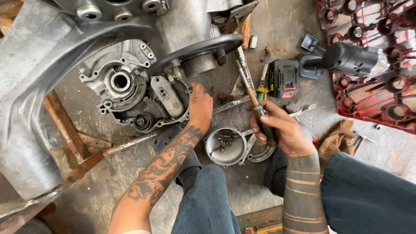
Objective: Disassembling and inspecting motorcycle engine components using hand tools
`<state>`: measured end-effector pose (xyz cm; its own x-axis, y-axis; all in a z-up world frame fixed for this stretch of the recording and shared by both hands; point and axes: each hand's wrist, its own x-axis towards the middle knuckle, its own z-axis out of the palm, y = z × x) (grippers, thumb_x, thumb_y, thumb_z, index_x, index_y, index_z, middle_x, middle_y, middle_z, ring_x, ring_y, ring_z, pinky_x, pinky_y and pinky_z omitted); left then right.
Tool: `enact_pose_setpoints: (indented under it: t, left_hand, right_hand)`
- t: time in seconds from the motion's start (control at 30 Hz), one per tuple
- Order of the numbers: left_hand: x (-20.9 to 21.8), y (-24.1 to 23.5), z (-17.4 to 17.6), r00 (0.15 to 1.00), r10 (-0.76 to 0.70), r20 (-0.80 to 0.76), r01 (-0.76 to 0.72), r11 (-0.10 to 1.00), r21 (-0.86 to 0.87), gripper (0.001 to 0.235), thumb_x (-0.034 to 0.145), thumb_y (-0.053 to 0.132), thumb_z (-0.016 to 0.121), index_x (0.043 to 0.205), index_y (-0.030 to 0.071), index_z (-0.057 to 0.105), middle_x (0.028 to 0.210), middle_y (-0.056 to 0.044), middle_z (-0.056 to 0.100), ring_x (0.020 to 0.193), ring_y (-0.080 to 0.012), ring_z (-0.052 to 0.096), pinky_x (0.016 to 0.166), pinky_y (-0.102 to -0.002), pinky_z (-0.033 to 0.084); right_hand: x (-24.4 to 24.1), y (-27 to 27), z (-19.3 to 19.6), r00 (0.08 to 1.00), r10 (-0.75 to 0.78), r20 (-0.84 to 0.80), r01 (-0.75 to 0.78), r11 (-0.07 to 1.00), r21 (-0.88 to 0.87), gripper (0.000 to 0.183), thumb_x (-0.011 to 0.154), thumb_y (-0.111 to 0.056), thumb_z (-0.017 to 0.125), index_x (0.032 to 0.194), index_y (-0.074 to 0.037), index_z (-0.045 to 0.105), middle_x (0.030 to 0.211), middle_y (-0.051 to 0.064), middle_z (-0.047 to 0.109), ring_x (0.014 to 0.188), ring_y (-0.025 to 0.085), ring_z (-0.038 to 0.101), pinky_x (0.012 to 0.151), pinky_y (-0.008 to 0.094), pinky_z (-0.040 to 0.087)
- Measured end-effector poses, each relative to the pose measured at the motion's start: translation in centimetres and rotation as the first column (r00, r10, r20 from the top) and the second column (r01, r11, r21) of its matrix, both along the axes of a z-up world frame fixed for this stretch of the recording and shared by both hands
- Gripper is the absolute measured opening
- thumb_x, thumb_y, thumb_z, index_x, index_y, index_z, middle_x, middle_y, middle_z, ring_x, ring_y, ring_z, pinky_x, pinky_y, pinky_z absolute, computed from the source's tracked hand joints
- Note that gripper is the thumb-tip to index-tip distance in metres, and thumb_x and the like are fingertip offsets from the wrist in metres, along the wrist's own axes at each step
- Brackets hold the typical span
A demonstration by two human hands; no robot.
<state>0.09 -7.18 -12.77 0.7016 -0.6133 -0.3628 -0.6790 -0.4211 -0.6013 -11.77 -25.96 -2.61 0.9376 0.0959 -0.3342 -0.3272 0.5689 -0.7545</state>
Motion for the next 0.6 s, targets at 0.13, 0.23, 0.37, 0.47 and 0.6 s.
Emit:
enact_pose_setpoints:
  t: [0.13, 0.23, 0.37, 0.47, 0.6]
  left_hand:
    - [0.6, 0.4, -0.6, 0.999, 0.001, -0.045, -0.001, 1.000, -0.003, 0.031, 0.095, 0.011, 0.069, 0.068, 0.025, 0.067, 0.062, 0.009, 0.060, 0.089, -0.0186, 0.063, 0.115, -0.059, 0.027]
    - [0.7, 0.1, -0.1, 0.994, -0.005, -0.105, 0.009, 0.999, 0.044, 0.035, 0.098, 0.009, 0.065, 0.067, 0.023, 0.065, 0.059, 0.007, 0.057, 0.087, -0.0198, 0.063, 0.118, -0.063, 0.026]
    - [0.7, -0.3, -2.4, 0.978, 0.001, -0.208, 0.013, 0.998, 0.064, 0.038, 0.097, 0.005, 0.063, 0.062, 0.020, 0.060, 0.054, 0.004, 0.053, 0.078, -0.0185, 0.061, 0.122, -0.068, 0.020]
    - [0.5, -0.4, -1.0, 0.977, -0.012, -0.214, 0.026, 0.998, 0.064, 0.039, 0.099, 0.005, 0.063, 0.063, 0.020, 0.059, 0.053, 0.004, 0.051, 0.075, -0.0187, 0.061, 0.121, -0.067, 0.025]
    - [1.1, 0.1, -2.9, 0.973, 0.006, -0.233, -0.006, 1.000, 0.004, 0.028, 0.092, 0.009, 0.068, 0.067, 0.019, 0.063, 0.060, 0.004, 0.058, 0.079, -0.0192, 0.063, 0.116, -0.068, 0.026]
  right_hand:
    - [0.1, 0.4, -0.1, 1.000, 0.000, -0.008, 0.000, 1.000, 0.023, 0.045, 0.095, -0.016, 0.055, 0.135, 0.005, 0.048, 0.079, 0.017, 0.052, 0.052, 0.019, 0.055, 0.043, 0.031, 0.047]
    - [0.0, 0.5, -0.3, 1.000, -0.007, -0.010, 0.007, 1.000, 0.020, 0.047, 0.095, -0.016, 0.055, 0.136, 0.005, 0.048, 0.079, 0.017, 0.051, 0.052, 0.019, 0.054, 0.043, 0.032, 0.048]
    - [0.0, 0.5, -0.3, 1.000, -0.014, -0.017, 0.014, 1.000, 0.001, 0.048, 0.094, -0.018, 0.056, 0.136, 0.005, 0.048, 0.081, 0.017, 0.052, 0.052, 0.019, 0.054, 0.043, 0.032, 0.048]
    - [0.0, 0.4, -0.2, 0.999, -0.018, -0.036, 0.018, 1.000, -0.016, 0.048, 0.094, -0.020, 0.057, 0.135, 0.004, 0.049, 0.081, 0.017, 0.052, 0.053, 0.019, 0.055, 0.043, 0.032, 0.048]
    - [-0.1, 0.1, -0.3, 0.998, -0.023, -0.055, 0.021, 0.999, -0.040, 0.045, 0.094, -0.019, 0.056, 0.134, 0.003, 0.050, 0.082, 0.017, 0.052, 0.053, 0.018, 0.054, 0.044, 0.033, 0.047]
